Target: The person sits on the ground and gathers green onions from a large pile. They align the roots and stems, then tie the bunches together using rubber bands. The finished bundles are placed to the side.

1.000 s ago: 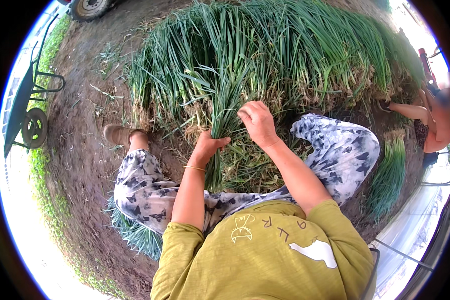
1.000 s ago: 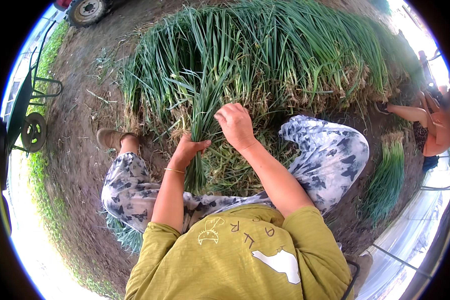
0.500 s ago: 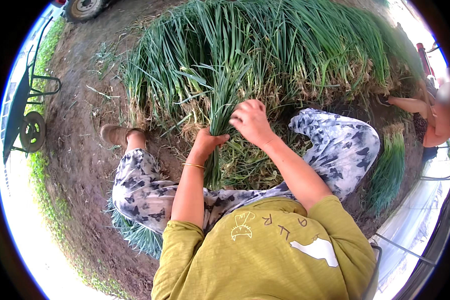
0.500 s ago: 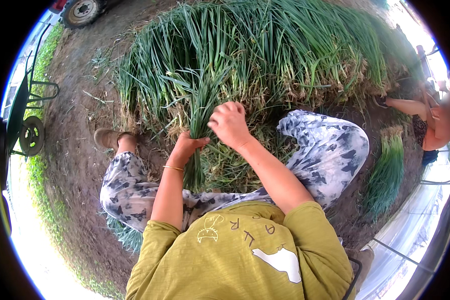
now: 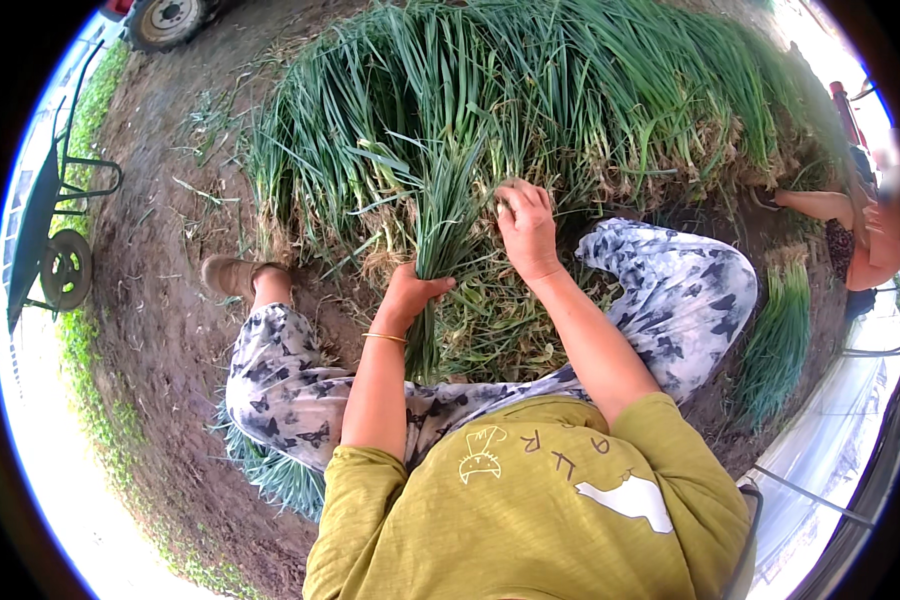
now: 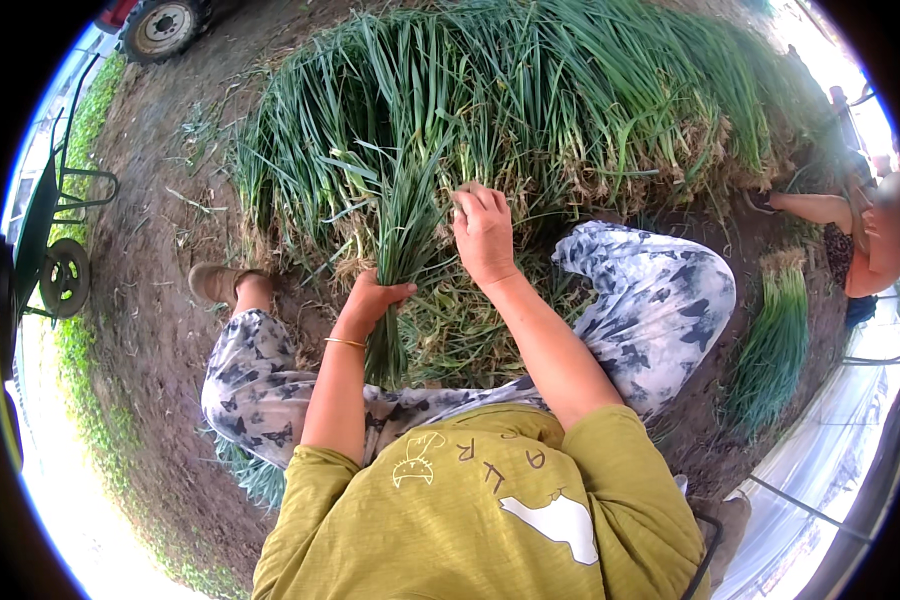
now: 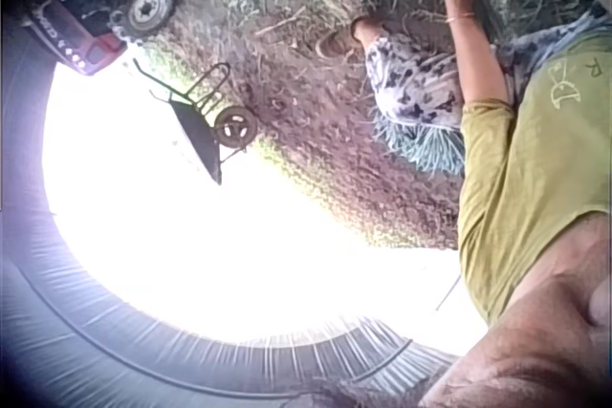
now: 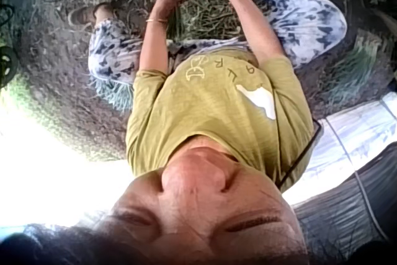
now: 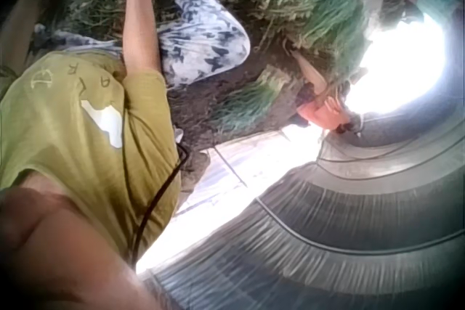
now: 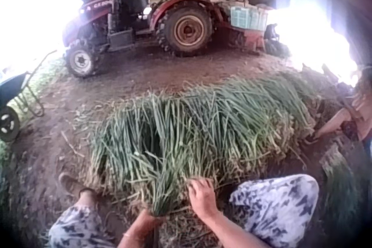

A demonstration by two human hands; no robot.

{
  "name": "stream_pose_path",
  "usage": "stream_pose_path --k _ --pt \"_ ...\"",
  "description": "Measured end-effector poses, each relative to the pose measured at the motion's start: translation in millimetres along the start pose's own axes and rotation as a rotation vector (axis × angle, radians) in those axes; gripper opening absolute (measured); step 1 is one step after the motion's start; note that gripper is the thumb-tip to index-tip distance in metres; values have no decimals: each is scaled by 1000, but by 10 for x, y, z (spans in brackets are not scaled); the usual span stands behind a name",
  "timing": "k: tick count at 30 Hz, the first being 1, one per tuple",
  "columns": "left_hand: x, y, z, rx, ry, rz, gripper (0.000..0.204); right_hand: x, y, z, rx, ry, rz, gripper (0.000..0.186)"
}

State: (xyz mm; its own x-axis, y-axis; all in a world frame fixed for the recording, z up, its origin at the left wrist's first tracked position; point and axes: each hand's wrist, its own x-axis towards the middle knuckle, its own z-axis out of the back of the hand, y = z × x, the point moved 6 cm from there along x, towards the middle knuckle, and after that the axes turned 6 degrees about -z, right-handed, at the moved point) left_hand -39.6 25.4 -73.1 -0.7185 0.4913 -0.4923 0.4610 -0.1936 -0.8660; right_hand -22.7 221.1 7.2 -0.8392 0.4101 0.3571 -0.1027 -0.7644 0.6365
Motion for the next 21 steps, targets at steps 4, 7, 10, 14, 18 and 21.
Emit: stream_pose_path --k 4,7,10,14,18,21 --pt "27 66 -38 -55 28 -22 13 57 259 27 -27 92 195 30" --pt "45 99 -45 51 28 12 16 -40 260 -144 -165 110 279 20" --pt "17 99 -45 25 59 3 16 -118 196 -165 -205 110 268 6" --pt "39 149 -46 70 40 -27 15 -28 -177 -200 -36 149 -77 17" --pt "96 242 -27 122 36 -66 14 143 -531 5 255 58 -423 19" --pt "158 312 -4 249 22 -92 17 48 -115 -118 425 288 -302 19"
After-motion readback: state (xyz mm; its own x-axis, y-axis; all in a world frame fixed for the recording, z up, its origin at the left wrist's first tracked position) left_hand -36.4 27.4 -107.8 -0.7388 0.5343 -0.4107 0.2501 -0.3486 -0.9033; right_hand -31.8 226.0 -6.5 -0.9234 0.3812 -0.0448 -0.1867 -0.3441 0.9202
